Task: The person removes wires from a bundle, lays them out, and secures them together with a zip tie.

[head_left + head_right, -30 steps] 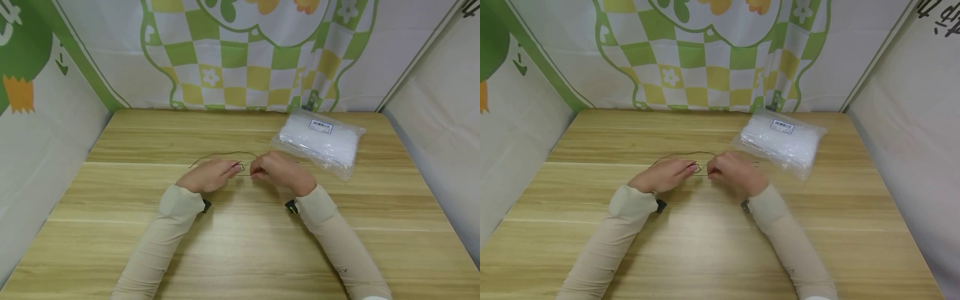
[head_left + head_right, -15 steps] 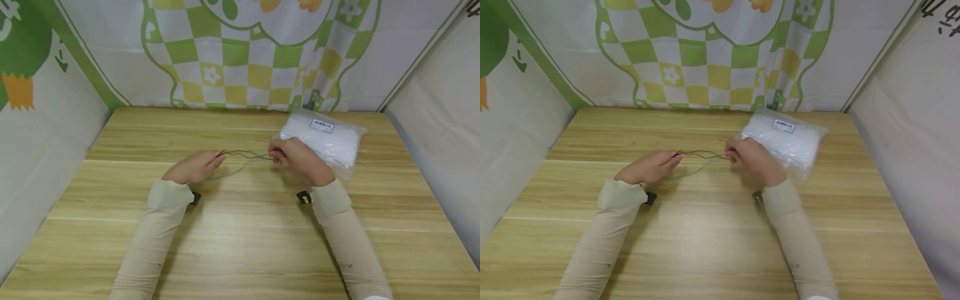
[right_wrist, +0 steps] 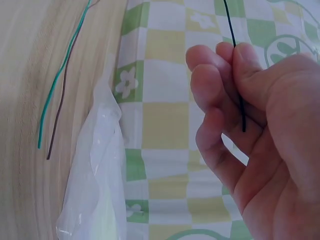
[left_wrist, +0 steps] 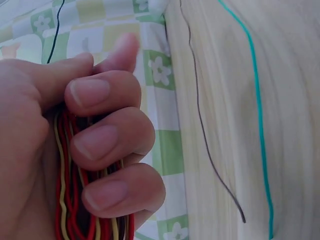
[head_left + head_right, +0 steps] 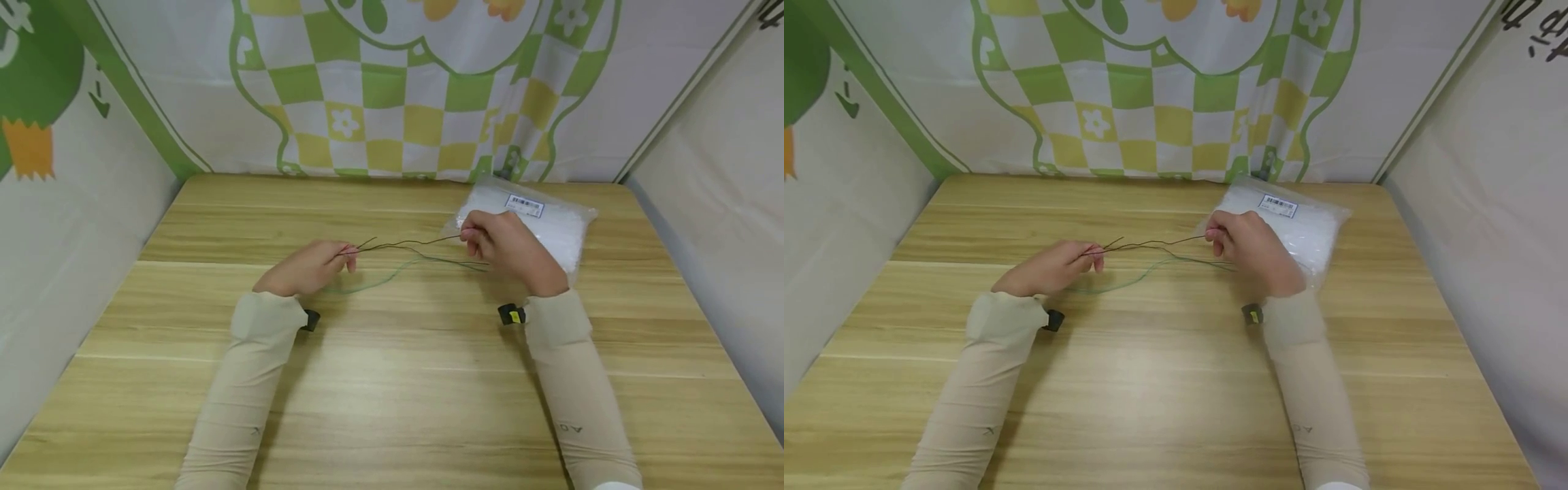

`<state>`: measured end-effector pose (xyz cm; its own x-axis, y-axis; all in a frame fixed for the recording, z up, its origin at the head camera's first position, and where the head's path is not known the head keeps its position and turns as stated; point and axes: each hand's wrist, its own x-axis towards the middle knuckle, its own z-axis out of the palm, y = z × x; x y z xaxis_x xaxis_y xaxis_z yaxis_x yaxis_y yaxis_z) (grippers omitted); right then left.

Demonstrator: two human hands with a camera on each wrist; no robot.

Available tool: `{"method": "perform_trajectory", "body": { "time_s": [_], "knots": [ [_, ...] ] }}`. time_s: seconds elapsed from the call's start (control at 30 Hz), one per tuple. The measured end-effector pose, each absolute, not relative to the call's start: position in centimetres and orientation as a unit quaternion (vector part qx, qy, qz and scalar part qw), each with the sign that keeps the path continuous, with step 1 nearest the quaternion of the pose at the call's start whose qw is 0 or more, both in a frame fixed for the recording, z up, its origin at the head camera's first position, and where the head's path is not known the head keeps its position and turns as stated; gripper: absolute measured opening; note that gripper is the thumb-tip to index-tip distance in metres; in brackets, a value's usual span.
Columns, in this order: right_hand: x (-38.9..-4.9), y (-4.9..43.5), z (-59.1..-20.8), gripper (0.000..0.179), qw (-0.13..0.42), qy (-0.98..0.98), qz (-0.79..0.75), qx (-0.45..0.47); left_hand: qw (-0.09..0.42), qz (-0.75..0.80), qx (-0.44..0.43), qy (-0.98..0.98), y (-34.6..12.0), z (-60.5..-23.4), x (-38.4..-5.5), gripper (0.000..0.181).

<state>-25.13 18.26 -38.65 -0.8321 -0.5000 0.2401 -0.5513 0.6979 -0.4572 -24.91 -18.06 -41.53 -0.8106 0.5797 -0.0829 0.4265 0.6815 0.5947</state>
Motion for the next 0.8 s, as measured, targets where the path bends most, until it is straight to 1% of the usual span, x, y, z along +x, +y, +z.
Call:
{"method": "perform_trajectory", "body": {
  "time_s": [0.23,0.47,0.57,0.67,0.8],
  "knots": [
    [-25.4,18.6,-38.7,0.017,0.042,-0.919,0.274,0.279,0.135,0.262,0.268,0.917,-18.4,-40.6,-24.9,0.037],
    [-25.7,19.1,-39.1,0.018,0.023,-0.923,0.282,0.26,0.102,0.278,0.285,0.912,-18.5,-40.2,-24.8,0.031],
    [-25.9,19.5,-39.3,0.019,0.021,-0.927,0.275,0.253,0.105,0.293,0.287,0.906,-18.7,-40.4,-24.8,0.033],
    [-26.0,20.0,-39.6,0.021,0.015,-0.932,0.273,0.239,0.095,0.299,0.283,0.906,-19.1,-40.5,-24.9,0.031],
    [-26.3,20.4,-39.8,0.023,0.004,-0.934,0.275,0.228,0.072,0.286,0.288,0.911,-19.7,-40.4,-24.9,0.027]
  ]
}}
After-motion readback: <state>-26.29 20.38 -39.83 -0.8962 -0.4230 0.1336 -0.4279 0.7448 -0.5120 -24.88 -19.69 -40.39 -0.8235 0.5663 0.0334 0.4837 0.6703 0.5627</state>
